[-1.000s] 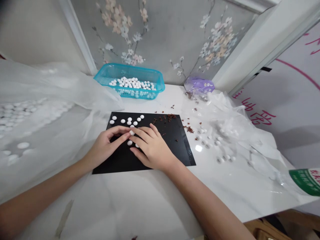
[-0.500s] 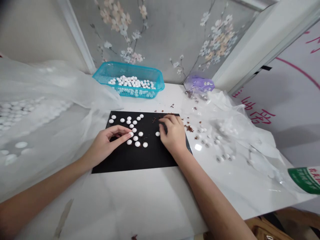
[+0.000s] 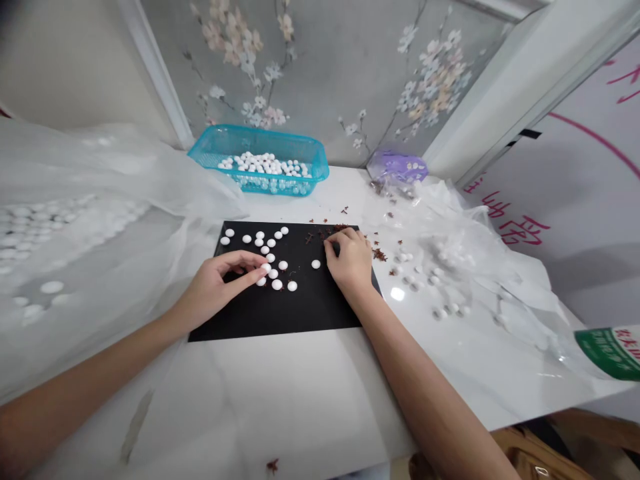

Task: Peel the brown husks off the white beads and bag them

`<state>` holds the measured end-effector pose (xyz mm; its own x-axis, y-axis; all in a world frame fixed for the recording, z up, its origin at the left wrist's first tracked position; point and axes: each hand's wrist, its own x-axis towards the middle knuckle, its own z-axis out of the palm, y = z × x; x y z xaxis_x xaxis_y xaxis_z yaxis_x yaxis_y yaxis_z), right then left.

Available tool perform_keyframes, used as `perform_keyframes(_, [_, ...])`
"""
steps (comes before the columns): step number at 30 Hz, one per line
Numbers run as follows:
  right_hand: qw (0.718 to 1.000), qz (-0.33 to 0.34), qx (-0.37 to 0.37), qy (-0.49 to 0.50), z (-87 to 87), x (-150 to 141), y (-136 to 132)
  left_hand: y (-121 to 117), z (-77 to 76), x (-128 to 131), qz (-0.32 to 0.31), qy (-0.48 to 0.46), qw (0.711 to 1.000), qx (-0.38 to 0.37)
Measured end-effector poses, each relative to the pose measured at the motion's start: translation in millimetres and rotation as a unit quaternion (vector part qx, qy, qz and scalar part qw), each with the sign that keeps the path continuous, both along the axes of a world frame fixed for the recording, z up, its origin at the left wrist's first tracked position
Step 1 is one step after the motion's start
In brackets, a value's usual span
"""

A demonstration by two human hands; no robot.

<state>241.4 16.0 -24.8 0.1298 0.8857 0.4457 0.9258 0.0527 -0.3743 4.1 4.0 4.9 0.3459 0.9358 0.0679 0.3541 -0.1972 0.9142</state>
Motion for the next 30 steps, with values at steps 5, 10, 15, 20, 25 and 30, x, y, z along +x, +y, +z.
perform_keyframes(5, [1.0, 0.009, -0.002, 0.006, -0.9, -1.8, 1.1, 0.0, -1.1, 0.2, -0.004, 0.005, 1.0, -0.002])
perform_keyframes(10, [1.0, 0.027, -0.001, 0.009, -1.0, 0.2, 0.5, -0.2, 0.5, 0.3, -0.004, 0.008, 1.0, 0.002])
perform_keyframes(15, [0.997, 0.049, 0.047, 0.018, 0.5, -1.4, -2.9, -0.1, -1.2, 0.0, -0.017, -0.04, 0.999, -0.018])
perform_keyframes(20, [0.988, 0.082, 0.129, 0.033, 8.0, -14.6, -14.0, 0.8, -2.7, 0.1, -0.017, -0.038, 0.999, -0.027])
perform_keyframes(25, [0.972, 0.136, 0.179, 0.069, 16.9, -39.5, -32.9, 2.1, -2.6, 0.6, -0.025, 0.003, 1.0, -0.01])
perform_keyframes(30, [0.965, 0.18, 0.157, 0.106, 19.5, -57.8, -46.9, 2.8, -1.4, 0.6, -0.032, 0.019, 0.999, -0.002])
